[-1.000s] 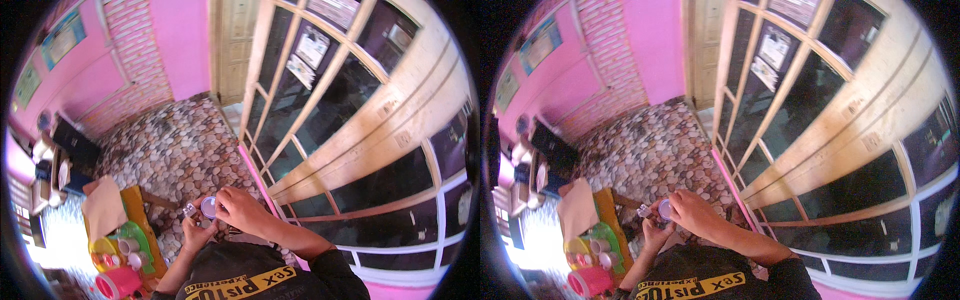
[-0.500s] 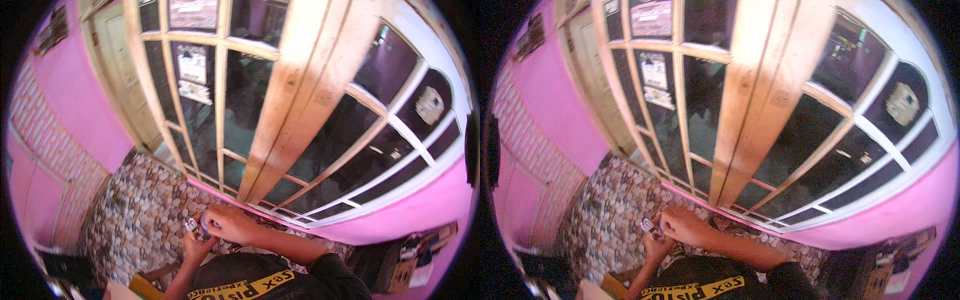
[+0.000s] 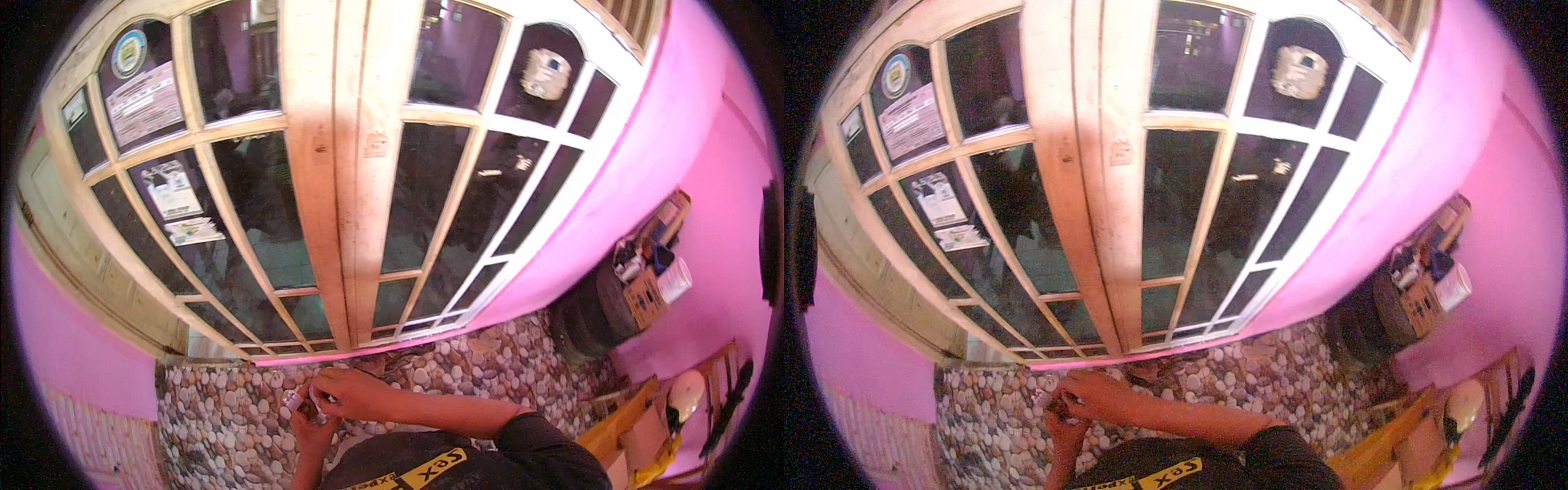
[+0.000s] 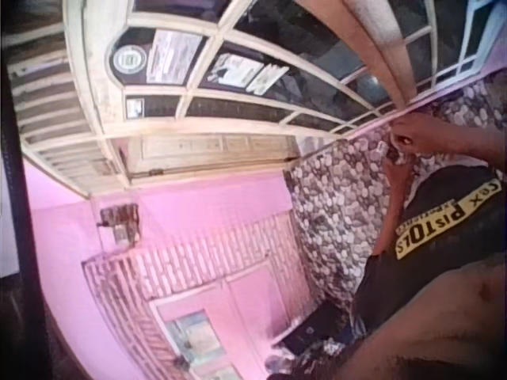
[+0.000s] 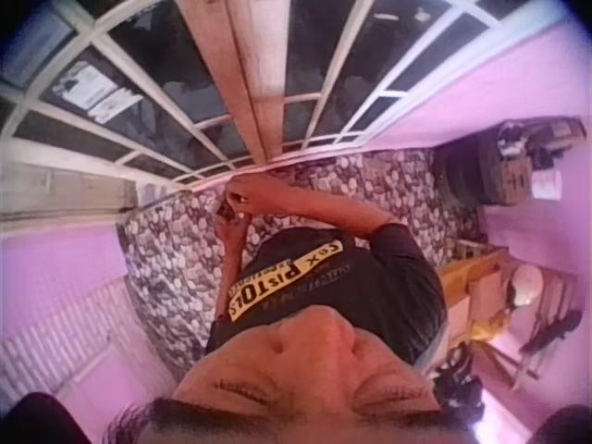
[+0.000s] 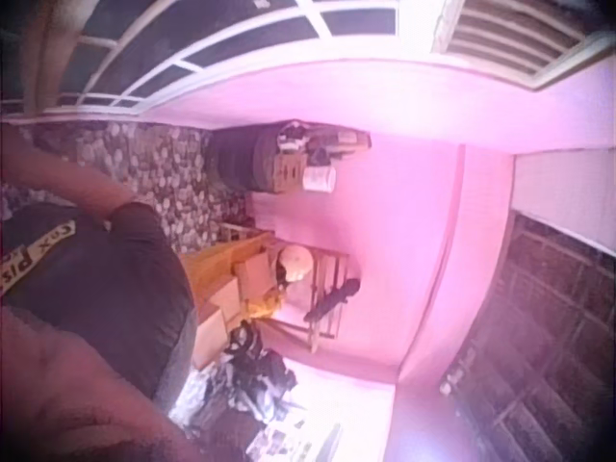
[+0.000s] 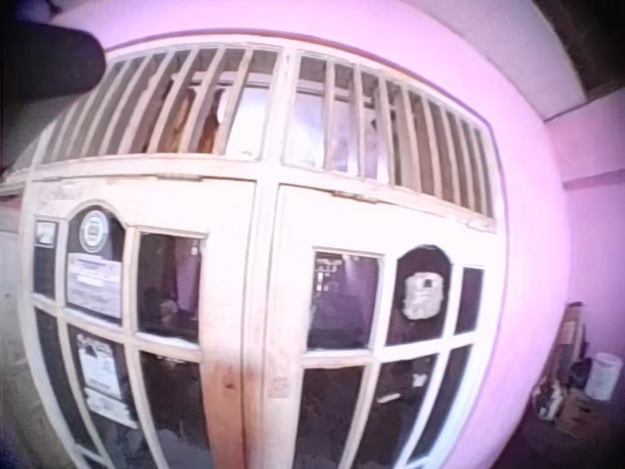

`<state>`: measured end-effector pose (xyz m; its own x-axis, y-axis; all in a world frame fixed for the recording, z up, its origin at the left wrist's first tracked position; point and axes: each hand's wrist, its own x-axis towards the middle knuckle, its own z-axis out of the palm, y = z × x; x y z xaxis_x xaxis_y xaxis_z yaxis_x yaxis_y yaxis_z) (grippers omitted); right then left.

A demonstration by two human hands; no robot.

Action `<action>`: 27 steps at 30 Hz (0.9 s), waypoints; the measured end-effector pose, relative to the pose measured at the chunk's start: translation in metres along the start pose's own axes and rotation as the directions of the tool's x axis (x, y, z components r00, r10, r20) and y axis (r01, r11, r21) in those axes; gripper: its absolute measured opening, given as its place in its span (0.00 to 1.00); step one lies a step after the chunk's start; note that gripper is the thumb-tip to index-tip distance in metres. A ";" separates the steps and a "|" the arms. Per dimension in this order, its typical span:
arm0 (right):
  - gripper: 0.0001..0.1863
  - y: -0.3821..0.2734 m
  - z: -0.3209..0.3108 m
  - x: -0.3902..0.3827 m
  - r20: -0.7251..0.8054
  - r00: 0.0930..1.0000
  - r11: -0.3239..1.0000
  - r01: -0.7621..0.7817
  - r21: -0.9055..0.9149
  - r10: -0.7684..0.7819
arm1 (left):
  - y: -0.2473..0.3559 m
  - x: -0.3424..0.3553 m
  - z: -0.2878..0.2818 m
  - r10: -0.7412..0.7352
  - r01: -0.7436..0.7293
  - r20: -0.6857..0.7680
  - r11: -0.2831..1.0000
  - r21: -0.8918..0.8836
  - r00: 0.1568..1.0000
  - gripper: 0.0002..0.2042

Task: The person paints a white wooden door frame using white paint from a small container and a paintbrush.

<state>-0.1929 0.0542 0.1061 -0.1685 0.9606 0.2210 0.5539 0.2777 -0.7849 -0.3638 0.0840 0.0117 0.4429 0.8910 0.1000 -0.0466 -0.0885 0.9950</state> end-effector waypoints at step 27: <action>0.11 0.013 -0.063 -0.107 -0.166 0.985 0.990 -0.073 -0.124 0.052 | -0.037 -0.008 0.086 0.139 -0.167 0.197 0.977 0.130 0.970 0.31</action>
<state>-0.1160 -0.0441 0.1090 -0.0018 0.9621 0.2729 0.6612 0.2058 -0.7214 -0.2885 0.0417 -0.0256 0.5994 0.7648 0.2363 -0.0029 -0.2931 0.9561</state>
